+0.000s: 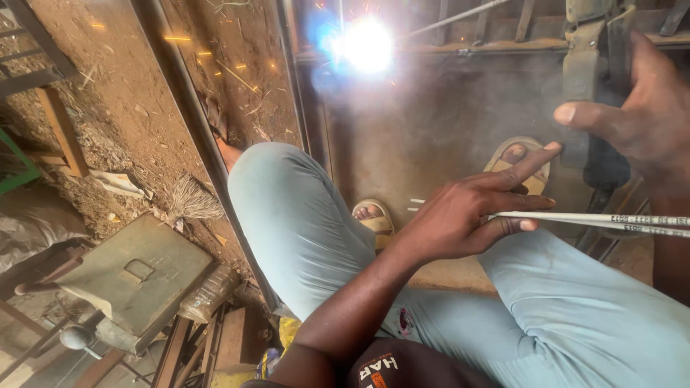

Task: The person sits on the ground welding a metal window grille laid on the floor, striking an arc with a welding electrode holder and rod, producing sparks and smoke along the frame joints. They pause to reposition the rod in the holder and shift their position to reach different joints, continuing to weld.

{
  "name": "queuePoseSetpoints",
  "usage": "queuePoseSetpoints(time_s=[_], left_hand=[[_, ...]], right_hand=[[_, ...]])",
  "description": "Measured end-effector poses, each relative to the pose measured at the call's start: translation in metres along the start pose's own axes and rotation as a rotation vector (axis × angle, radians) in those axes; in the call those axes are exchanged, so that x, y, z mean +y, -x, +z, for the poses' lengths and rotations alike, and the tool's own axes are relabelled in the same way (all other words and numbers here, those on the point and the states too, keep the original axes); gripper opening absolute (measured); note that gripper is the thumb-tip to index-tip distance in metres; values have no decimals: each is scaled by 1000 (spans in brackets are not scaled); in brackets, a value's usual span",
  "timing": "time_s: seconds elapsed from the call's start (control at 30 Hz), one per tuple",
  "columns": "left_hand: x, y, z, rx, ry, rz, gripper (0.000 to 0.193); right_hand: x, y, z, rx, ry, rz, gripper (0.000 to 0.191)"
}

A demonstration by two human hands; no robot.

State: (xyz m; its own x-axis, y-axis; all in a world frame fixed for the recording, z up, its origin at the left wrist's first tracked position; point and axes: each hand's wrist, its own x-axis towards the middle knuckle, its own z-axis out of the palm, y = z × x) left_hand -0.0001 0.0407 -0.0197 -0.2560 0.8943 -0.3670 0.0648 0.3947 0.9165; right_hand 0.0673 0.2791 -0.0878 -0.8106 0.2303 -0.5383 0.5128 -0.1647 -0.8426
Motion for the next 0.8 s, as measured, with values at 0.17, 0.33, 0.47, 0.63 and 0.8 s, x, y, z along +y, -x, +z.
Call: queuePoseSetpoints(time_s=[0.17, 0.33, 0.47, 0.63, 0.8], left_hand=[[-1, 5, -2, 4, 17, 30, 29], [-1, 6, -5, 0, 26, 44, 28], [0, 7, -7, -8, 27, 36, 29], [0, 11, -8, 1, 55, 57, 29], [-3, 18, -11, -20, 53, 41, 28]], right_hand=[[0, 2, 4, 9, -18, -10, 70], [5, 2, 4, -14, -94, -33, 73], [1, 5, 6, 19, -44, -19, 73], [-10, 9, 10, 22, -6, -42, 74], [-6, 12, 15, 29, 54, -56, 76]])
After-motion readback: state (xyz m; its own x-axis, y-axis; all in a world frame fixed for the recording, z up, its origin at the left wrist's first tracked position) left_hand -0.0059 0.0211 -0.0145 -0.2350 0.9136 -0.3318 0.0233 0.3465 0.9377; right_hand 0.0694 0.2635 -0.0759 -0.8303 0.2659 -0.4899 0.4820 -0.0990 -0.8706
